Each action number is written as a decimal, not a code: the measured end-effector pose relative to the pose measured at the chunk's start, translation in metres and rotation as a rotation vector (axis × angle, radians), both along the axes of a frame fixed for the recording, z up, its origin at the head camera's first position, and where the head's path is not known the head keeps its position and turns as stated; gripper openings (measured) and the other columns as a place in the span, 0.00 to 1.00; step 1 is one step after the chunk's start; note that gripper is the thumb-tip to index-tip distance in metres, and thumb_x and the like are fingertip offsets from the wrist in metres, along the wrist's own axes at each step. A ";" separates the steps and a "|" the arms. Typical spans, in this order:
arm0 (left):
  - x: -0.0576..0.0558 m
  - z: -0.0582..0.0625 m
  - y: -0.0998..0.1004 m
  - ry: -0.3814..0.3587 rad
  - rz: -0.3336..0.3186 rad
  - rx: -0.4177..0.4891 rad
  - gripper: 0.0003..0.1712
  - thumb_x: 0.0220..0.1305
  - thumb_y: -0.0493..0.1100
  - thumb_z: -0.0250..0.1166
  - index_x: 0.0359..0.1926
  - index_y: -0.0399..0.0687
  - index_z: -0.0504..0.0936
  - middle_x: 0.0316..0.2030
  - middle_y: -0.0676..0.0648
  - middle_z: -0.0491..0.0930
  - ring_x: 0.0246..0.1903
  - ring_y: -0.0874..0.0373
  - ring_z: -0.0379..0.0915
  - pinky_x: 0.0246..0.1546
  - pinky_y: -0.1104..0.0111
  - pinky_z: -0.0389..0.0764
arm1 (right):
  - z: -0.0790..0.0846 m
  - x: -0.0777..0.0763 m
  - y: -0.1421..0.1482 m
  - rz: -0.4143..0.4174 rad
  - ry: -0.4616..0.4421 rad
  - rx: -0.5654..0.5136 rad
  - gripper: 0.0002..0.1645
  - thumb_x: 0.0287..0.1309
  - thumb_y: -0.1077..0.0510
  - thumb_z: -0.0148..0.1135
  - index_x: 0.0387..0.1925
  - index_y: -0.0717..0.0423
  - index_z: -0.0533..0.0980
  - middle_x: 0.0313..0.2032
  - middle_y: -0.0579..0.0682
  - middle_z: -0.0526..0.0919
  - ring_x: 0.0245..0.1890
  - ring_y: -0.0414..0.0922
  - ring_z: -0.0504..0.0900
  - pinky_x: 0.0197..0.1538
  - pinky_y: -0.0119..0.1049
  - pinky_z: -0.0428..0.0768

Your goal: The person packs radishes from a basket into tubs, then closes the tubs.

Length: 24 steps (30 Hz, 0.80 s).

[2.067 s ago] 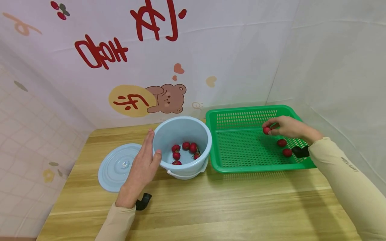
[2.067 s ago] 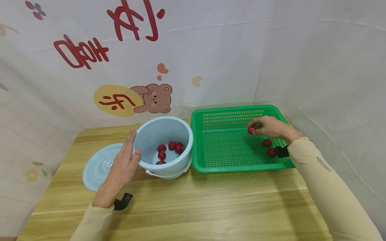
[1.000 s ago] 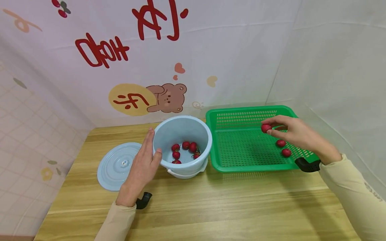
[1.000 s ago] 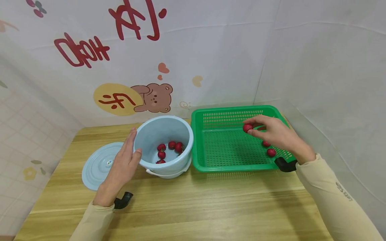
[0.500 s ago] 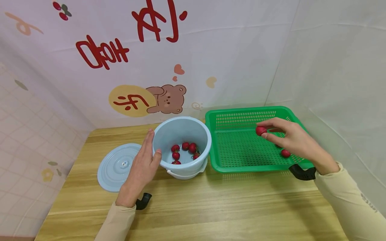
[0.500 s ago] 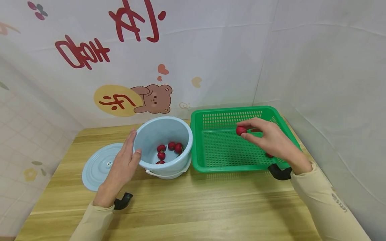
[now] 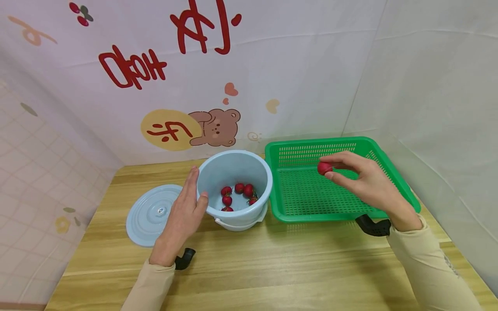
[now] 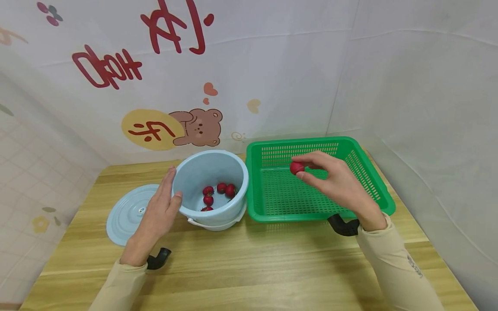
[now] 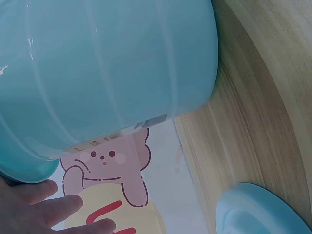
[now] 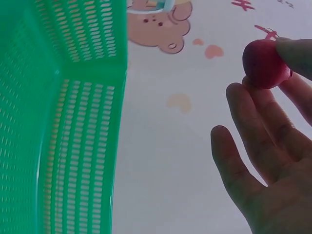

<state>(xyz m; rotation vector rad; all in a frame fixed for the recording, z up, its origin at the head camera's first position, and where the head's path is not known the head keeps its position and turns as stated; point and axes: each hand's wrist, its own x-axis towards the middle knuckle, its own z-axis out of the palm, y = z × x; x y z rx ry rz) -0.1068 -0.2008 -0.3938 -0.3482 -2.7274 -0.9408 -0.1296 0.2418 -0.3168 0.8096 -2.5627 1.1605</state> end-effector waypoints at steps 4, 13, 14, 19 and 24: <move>0.000 0.000 0.000 0.005 -0.003 0.000 0.40 0.79 0.50 0.47 0.83 0.41 0.46 0.82 0.45 0.45 0.79 0.43 0.48 0.72 0.41 0.59 | 0.000 0.001 -0.012 0.012 0.012 -0.029 0.23 0.64 0.65 0.70 0.60 0.48 0.82 0.51 0.41 0.85 0.53 0.32 0.81 0.57 0.21 0.75; -0.001 -0.001 0.000 0.000 0.002 0.005 0.40 0.78 0.47 0.49 0.83 0.41 0.47 0.82 0.46 0.45 0.79 0.44 0.47 0.73 0.41 0.59 | 0.000 0.002 -0.040 0.041 0.032 -0.098 0.23 0.63 0.65 0.71 0.58 0.48 0.83 0.51 0.42 0.87 0.52 0.34 0.82 0.56 0.25 0.78; -0.001 -0.001 0.000 0.000 0.002 0.005 0.40 0.78 0.47 0.49 0.83 0.41 0.47 0.82 0.46 0.45 0.79 0.44 0.47 0.73 0.41 0.59 | -0.001 0.001 -0.042 0.048 0.041 -0.103 0.23 0.62 0.65 0.71 0.58 0.48 0.84 0.51 0.42 0.87 0.52 0.35 0.83 0.56 0.25 0.78; -0.001 0.001 0.001 -0.005 0.003 0.004 0.40 0.78 0.48 0.48 0.83 0.41 0.47 0.82 0.46 0.45 0.79 0.43 0.48 0.72 0.41 0.59 | -0.001 -0.001 -0.057 0.085 0.094 -0.116 0.24 0.61 0.66 0.72 0.58 0.49 0.84 0.51 0.42 0.87 0.53 0.36 0.83 0.57 0.26 0.78; -0.001 0.001 0.000 -0.006 0.005 0.008 0.40 0.78 0.49 0.48 0.83 0.41 0.47 0.82 0.46 0.45 0.79 0.43 0.48 0.72 0.41 0.60 | -0.001 -0.001 -0.074 0.124 0.132 -0.128 0.24 0.59 0.66 0.73 0.58 0.51 0.84 0.51 0.42 0.87 0.54 0.38 0.83 0.58 0.28 0.79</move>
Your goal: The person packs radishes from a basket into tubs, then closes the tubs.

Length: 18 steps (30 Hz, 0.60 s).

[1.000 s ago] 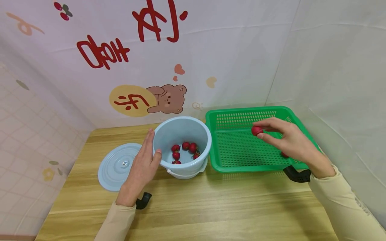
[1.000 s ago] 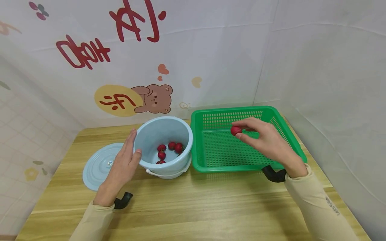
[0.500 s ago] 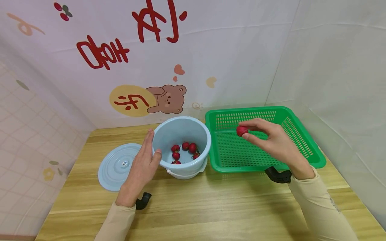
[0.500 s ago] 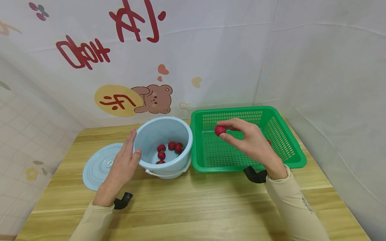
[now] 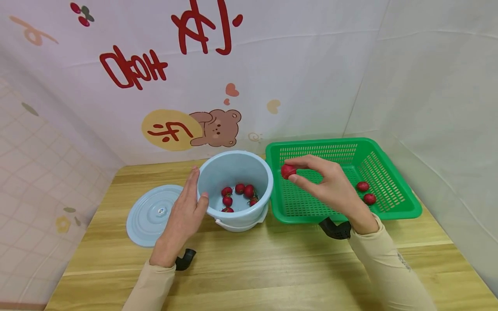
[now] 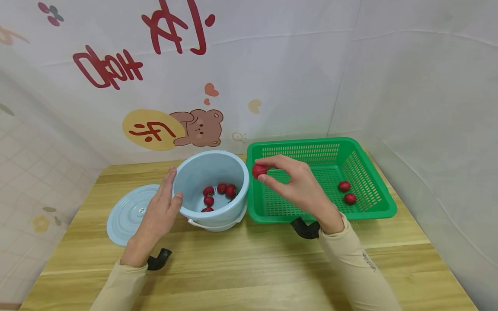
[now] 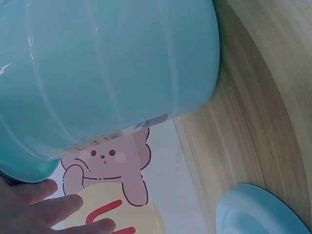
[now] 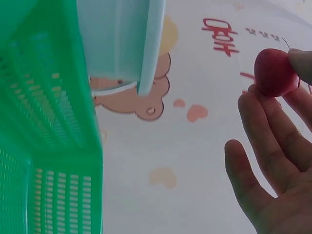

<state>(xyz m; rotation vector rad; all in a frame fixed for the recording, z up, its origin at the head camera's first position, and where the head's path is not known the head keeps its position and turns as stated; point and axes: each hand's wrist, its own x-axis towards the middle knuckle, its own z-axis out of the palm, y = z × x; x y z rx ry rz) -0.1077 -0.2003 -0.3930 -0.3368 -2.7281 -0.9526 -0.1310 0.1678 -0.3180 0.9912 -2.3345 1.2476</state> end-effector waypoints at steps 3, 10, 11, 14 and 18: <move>0.000 0.000 0.000 0.002 -0.001 0.000 0.40 0.78 0.49 0.48 0.83 0.41 0.47 0.82 0.45 0.46 0.79 0.44 0.48 0.72 0.41 0.60 | 0.000 0.001 -0.011 0.025 0.011 -0.011 0.25 0.58 0.67 0.74 0.57 0.52 0.83 0.51 0.42 0.87 0.54 0.40 0.83 0.59 0.31 0.79; 0.000 0.000 0.000 0.002 -0.003 -0.009 0.40 0.79 0.51 0.46 0.83 0.41 0.46 0.82 0.44 0.46 0.79 0.43 0.48 0.72 0.41 0.60 | -0.004 0.003 -0.031 0.057 0.007 -0.031 0.25 0.59 0.65 0.74 0.59 0.52 0.83 0.53 0.43 0.86 0.57 0.41 0.82 0.60 0.36 0.80; 0.000 0.000 0.000 0.003 -0.003 -0.008 0.40 0.79 0.51 0.47 0.83 0.41 0.47 0.82 0.44 0.46 0.79 0.43 0.48 0.72 0.41 0.60 | -0.004 0.003 -0.034 0.062 0.007 -0.033 0.26 0.59 0.65 0.74 0.59 0.52 0.83 0.53 0.43 0.86 0.57 0.41 0.82 0.60 0.36 0.80; 0.000 0.000 0.000 0.001 -0.002 -0.006 0.40 0.79 0.49 0.48 0.83 0.41 0.46 0.82 0.44 0.45 0.79 0.43 0.48 0.73 0.41 0.59 | -0.005 0.002 -0.041 0.078 0.003 -0.043 0.25 0.60 0.65 0.73 0.59 0.52 0.82 0.53 0.44 0.86 0.56 0.42 0.82 0.59 0.37 0.80; 0.001 0.000 0.000 0.000 0.000 -0.008 0.40 0.79 0.49 0.49 0.83 0.42 0.46 0.82 0.45 0.45 0.79 0.43 0.47 0.73 0.41 0.59 | -0.008 0.002 -0.049 0.096 -0.006 -0.059 0.24 0.61 0.64 0.73 0.59 0.52 0.82 0.52 0.43 0.86 0.55 0.41 0.82 0.58 0.37 0.80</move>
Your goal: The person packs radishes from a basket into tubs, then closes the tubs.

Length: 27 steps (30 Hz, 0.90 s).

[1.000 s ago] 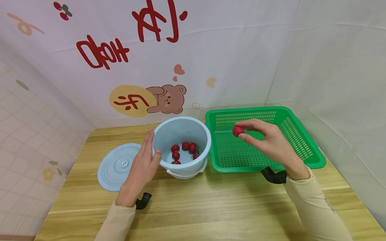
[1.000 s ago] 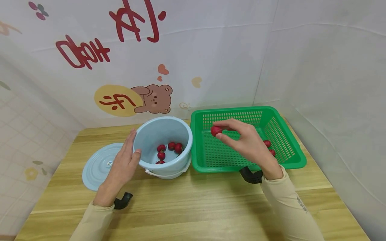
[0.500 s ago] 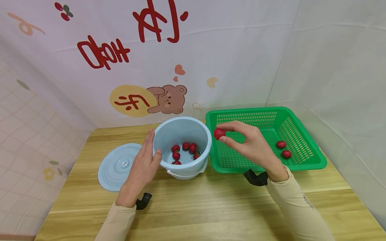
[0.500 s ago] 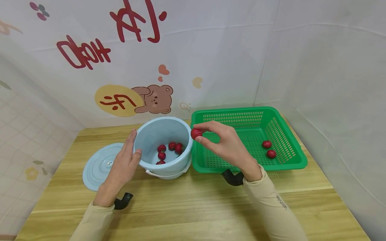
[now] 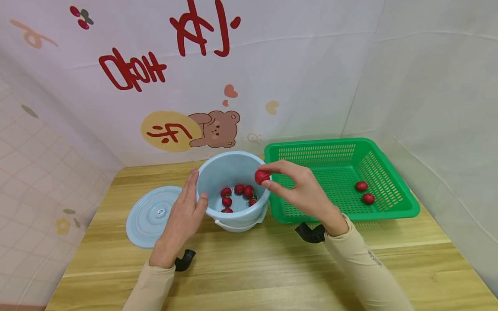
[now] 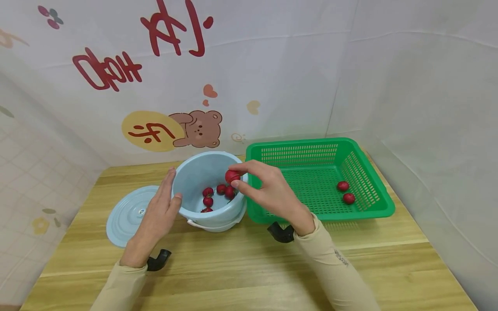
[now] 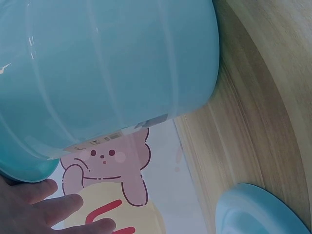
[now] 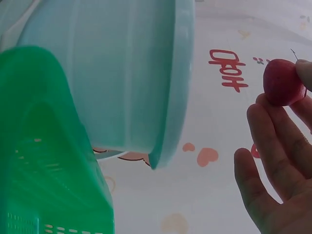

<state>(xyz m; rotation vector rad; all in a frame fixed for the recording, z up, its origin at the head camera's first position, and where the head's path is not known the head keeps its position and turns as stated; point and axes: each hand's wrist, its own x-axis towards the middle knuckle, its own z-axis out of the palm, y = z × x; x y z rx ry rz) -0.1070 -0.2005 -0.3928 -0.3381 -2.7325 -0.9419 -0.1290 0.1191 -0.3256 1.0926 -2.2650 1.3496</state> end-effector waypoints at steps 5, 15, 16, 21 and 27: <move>0.000 0.000 0.000 0.000 -0.003 -0.007 0.40 0.80 0.51 0.46 0.83 0.42 0.46 0.83 0.45 0.45 0.79 0.43 0.47 0.73 0.42 0.58 | -0.005 -0.001 -0.010 0.013 0.004 0.002 0.23 0.62 0.62 0.73 0.58 0.52 0.83 0.52 0.43 0.86 0.54 0.40 0.82 0.59 0.44 0.81; 0.001 0.000 0.000 -0.006 -0.003 -0.010 0.40 0.80 0.52 0.45 0.83 0.43 0.45 0.83 0.46 0.44 0.79 0.43 0.46 0.73 0.41 0.57 | -0.016 -0.005 -0.028 0.042 0.026 0.047 0.21 0.63 0.60 0.73 0.57 0.53 0.83 0.51 0.42 0.87 0.52 0.41 0.82 0.55 0.45 0.82; 0.001 0.000 0.000 -0.006 -0.003 -0.010 0.40 0.80 0.53 0.45 0.83 0.43 0.44 0.83 0.46 0.44 0.79 0.43 0.46 0.73 0.41 0.57 | -0.017 -0.005 -0.029 0.040 0.026 0.058 0.21 0.63 0.60 0.73 0.58 0.53 0.83 0.51 0.42 0.86 0.52 0.41 0.82 0.55 0.43 0.82; 0.001 0.000 0.000 -0.010 0.000 -0.008 0.40 0.80 0.50 0.47 0.83 0.42 0.45 0.83 0.44 0.44 0.79 0.42 0.46 0.73 0.41 0.57 | -0.021 -0.007 -0.034 0.002 0.038 0.129 0.22 0.64 0.57 0.72 0.58 0.53 0.83 0.55 0.44 0.85 0.54 0.42 0.82 0.56 0.41 0.82; 0.001 0.001 0.001 -0.012 0.002 -0.005 0.40 0.79 0.48 0.48 0.83 0.41 0.46 0.82 0.43 0.45 0.79 0.41 0.47 0.73 0.40 0.57 | -0.027 -0.012 -0.038 -0.051 0.069 0.225 0.21 0.63 0.59 0.73 0.57 0.53 0.84 0.54 0.46 0.86 0.54 0.43 0.82 0.57 0.43 0.81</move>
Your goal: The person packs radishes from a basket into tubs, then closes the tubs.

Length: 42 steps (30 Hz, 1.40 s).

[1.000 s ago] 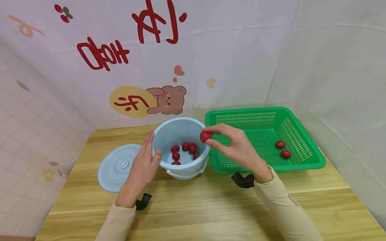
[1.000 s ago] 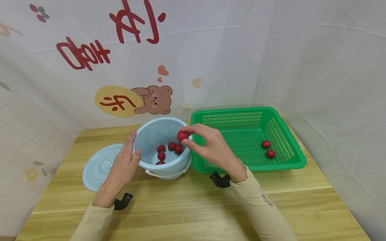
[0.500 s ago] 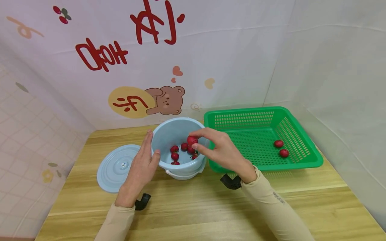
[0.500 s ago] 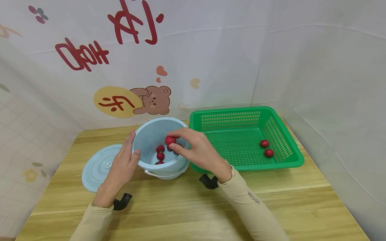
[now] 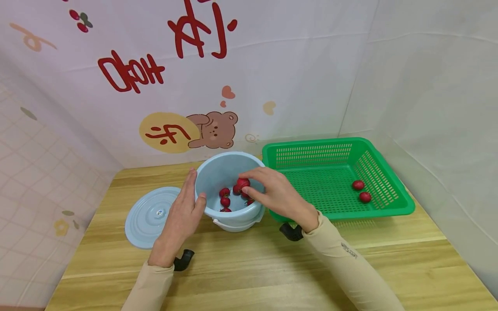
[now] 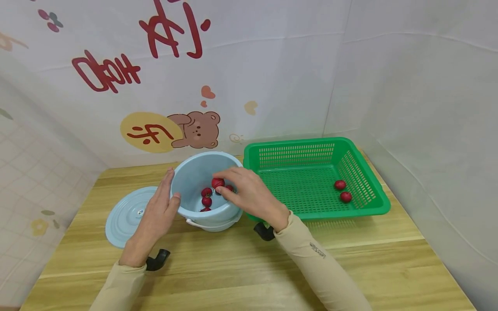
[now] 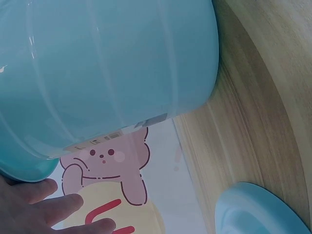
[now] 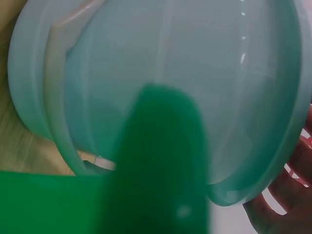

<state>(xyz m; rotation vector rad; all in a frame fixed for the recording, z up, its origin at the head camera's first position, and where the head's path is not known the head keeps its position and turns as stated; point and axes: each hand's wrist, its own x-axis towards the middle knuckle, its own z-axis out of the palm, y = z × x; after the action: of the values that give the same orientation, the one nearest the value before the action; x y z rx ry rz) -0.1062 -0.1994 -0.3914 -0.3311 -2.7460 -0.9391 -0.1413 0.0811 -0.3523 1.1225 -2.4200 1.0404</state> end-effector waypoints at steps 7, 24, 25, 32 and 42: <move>-0.002 -0.001 0.001 -0.004 0.000 0.001 0.40 0.79 0.50 0.47 0.83 0.41 0.46 0.82 0.45 0.45 0.79 0.41 0.48 0.72 0.40 0.58 | -0.002 -0.003 -0.004 -0.028 0.031 0.097 0.19 0.65 0.57 0.72 0.56 0.52 0.84 0.58 0.49 0.84 0.56 0.48 0.82 0.59 0.47 0.80; -0.005 -0.001 0.003 0.018 -0.012 -0.003 0.40 0.79 0.50 0.47 0.83 0.41 0.46 0.82 0.42 0.46 0.78 0.41 0.49 0.72 0.41 0.59 | -0.002 0.015 0.028 -0.020 0.024 -0.042 0.14 0.69 0.55 0.67 0.54 0.51 0.85 0.59 0.46 0.83 0.60 0.45 0.81 0.56 0.45 0.82; -0.005 -0.002 0.003 0.021 -0.012 -0.001 0.40 0.79 0.49 0.47 0.83 0.40 0.46 0.82 0.42 0.47 0.78 0.41 0.49 0.72 0.40 0.59 | 0.000 0.017 0.032 -0.016 0.022 -0.052 0.14 0.68 0.56 0.68 0.54 0.51 0.85 0.59 0.45 0.83 0.60 0.44 0.81 0.56 0.45 0.82; -0.005 -0.002 0.003 0.032 -0.009 0.011 0.40 0.78 0.49 0.48 0.83 0.41 0.47 0.82 0.43 0.47 0.77 0.40 0.52 0.71 0.39 0.61 | 0.006 0.029 0.059 -0.030 0.048 -0.089 0.15 0.66 0.59 0.69 0.53 0.51 0.85 0.58 0.43 0.84 0.61 0.44 0.81 0.58 0.43 0.81; -0.004 -0.005 0.002 0.041 -0.005 0.005 0.40 0.78 0.47 0.49 0.82 0.40 0.48 0.82 0.42 0.47 0.78 0.41 0.50 0.72 0.40 0.60 | 0.008 0.032 0.112 -0.109 0.073 -0.072 0.19 0.62 0.66 0.70 0.53 0.49 0.85 0.57 0.45 0.85 0.59 0.45 0.81 0.61 0.26 0.74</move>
<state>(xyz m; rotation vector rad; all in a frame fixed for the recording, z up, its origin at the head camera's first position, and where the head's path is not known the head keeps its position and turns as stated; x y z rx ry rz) -0.1103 -0.1973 -0.3963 -0.3528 -2.7061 -0.9303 -0.1094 0.1927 -0.3442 0.9759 -2.3390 1.0253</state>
